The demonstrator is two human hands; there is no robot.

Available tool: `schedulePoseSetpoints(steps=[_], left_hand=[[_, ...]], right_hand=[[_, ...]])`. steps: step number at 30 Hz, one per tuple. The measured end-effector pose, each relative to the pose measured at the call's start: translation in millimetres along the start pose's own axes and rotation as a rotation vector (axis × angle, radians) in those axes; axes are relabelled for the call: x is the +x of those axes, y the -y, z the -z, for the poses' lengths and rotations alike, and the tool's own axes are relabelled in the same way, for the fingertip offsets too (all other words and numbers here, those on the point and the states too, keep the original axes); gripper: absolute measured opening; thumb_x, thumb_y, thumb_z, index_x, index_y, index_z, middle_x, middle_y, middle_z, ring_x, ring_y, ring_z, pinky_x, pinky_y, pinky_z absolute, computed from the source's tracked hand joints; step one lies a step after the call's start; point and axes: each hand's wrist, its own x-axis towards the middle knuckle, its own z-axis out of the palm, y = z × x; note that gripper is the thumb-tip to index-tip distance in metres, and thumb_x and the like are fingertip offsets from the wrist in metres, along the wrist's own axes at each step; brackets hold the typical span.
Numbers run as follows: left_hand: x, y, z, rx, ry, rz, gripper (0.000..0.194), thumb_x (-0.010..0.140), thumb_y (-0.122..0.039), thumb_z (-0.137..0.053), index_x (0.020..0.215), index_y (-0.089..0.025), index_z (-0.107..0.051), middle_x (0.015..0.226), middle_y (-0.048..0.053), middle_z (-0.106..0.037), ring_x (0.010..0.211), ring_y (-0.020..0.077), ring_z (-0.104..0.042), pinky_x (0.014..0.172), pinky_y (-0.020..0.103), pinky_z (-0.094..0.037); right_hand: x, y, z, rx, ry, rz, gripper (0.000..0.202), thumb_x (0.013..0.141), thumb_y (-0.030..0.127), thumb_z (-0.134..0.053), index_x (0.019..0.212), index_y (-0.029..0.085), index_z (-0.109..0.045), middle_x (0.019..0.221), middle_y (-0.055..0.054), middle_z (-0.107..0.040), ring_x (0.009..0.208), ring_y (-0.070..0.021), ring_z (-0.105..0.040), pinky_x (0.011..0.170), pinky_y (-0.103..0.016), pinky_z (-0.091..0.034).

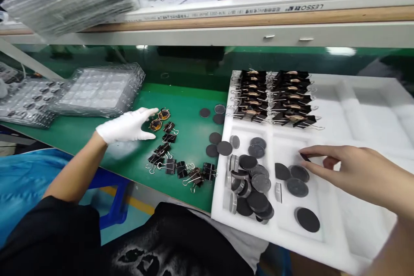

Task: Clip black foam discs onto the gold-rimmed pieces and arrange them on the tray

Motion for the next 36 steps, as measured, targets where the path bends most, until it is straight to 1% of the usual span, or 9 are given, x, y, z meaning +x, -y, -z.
schedulePoseSetpoints(steps=[5,7,11,15,19,23,27,31,36], left_hand=[[2.6,-16.3,-29.1,-0.076,-0.205,-0.027,0.070,0.098,-0.046,-0.058,0.159,-0.013,-0.044,0.135,0.018,-0.070,0.123,0.0342,-0.068,0.106,0.045,-0.054],[3.0,-13.1,-30.8,-0.071,-0.243,-0.045,0.070,0.096,-0.043,-0.060,0.157,-0.011,-0.046,0.135,0.019,-0.070,0.120,0.0345,-0.070,0.104,0.046,-0.056],[8.7,-9.2,-18.5,-0.158,-0.486,-0.096,0.078,0.092,-0.045,-0.065,0.157,-0.010,-0.042,0.130,0.017,-0.073,0.113,0.0293,-0.074,0.101,0.042,-0.059],[20.0,-54.0,11.0,-0.277,-0.719,-0.344,0.088,0.090,-0.046,-0.070,0.162,-0.013,-0.031,0.122,0.011,-0.076,0.099,0.0207,-0.076,0.091,0.033,-0.061],[35.6,-129.2,38.7,-0.210,-0.611,-0.558,0.087,0.094,-0.041,-0.065,0.165,-0.014,-0.022,0.120,0.012,-0.077,0.087,0.0212,-0.077,0.076,0.032,-0.060],[60.3,-174.8,43.7,-0.193,-0.725,-0.798,0.086,0.098,-0.036,-0.063,0.167,-0.014,-0.015,0.118,0.014,-0.077,0.090,0.0230,-0.078,0.076,0.032,-0.058],[82.0,-191.7,36.9,-0.319,-0.833,-0.976,0.090,0.101,-0.029,-0.061,0.169,-0.018,-0.003,0.117,0.012,-0.077,0.095,0.0213,-0.077,0.078,0.030,-0.059],[87.4,-196.1,35.1,-0.526,-0.743,-1.047,0.091,0.102,-0.027,-0.063,0.171,-0.023,-0.003,0.132,0.013,-0.072,0.107,0.0188,-0.076,0.091,0.030,-0.061],[83.2,-185.5,44.5,-0.562,-0.515,-0.820,0.056,0.094,-0.035,-0.075,0.145,-0.016,-0.059,0.118,0.009,-0.077,0.091,0.0149,-0.074,0.085,0.027,-0.059]], right_hand=[[-11.1,22.1,7.1,0.349,-0.042,0.076,0.034,0.092,0.061,-0.063,0.109,0.038,-0.082,0.113,-0.011,-0.082,0.099,-0.0307,-0.077,0.095,-0.050,-0.056],[-16.9,46.9,9.7,0.514,-0.063,0.110,0.042,0.093,0.067,-0.063,0.112,0.034,-0.082,0.118,-0.013,-0.081,0.097,-0.0303,-0.078,0.090,-0.049,-0.059],[-24.1,112.3,10.5,0.981,-0.019,0.150,0.042,0.093,0.062,-0.070,0.108,0.024,-0.083,0.109,-0.015,-0.079,0.080,-0.0213,-0.076,0.069,-0.036,-0.062],[-22.6,161.5,-1.5,1.268,0.053,0.175,0.028,0.087,0.045,-0.081,0.102,0.021,-0.082,0.095,-0.009,-0.078,0.076,-0.0183,-0.075,0.062,-0.028,-0.061],[-25.2,174.9,-16.9,1.290,-0.172,0.303,0.029,0.085,0.040,-0.086,0.108,0.023,-0.079,0.086,-0.004,-0.077,0.071,-0.0143,-0.071,0.062,-0.025,-0.060],[-30.6,170.0,-23.6,1.247,-0.402,0.381,0.023,0.084,0.038,-0.088,0.099,0.024,-0.076,0.083,-0.002,-0.073,0.070,-0.0132,-0.067,0.062,-0.025,-0.058],[-27.1,164.6,-27.1,1.182,-0.533,0.435,0.023,0.082,0.037,-0.089,0.089,0.025,-0.070,0.098,-0.003,-0.067,0.088,-0.0167,-0.069,0.068,-0.027,-0.061],[-18.8,159.1,-30.6,1.301,-0.351,0.376,0.034,0.087,0.040,-0.086,0.113,0.028,-0.067,0.092,0.001,-0.071,0.080,-0.0148,-0.072,0.070,-0.029,-0.064],[-15.1,161.1,-34.8,1.328,-0.354,0.318,0.031,0.085,0.040,-0.088,0.108,0.024,-0.074,0.093,-0.002,-0.078,0.081,-0.0165,-0.076,0.078,-0.033,-0.069]])
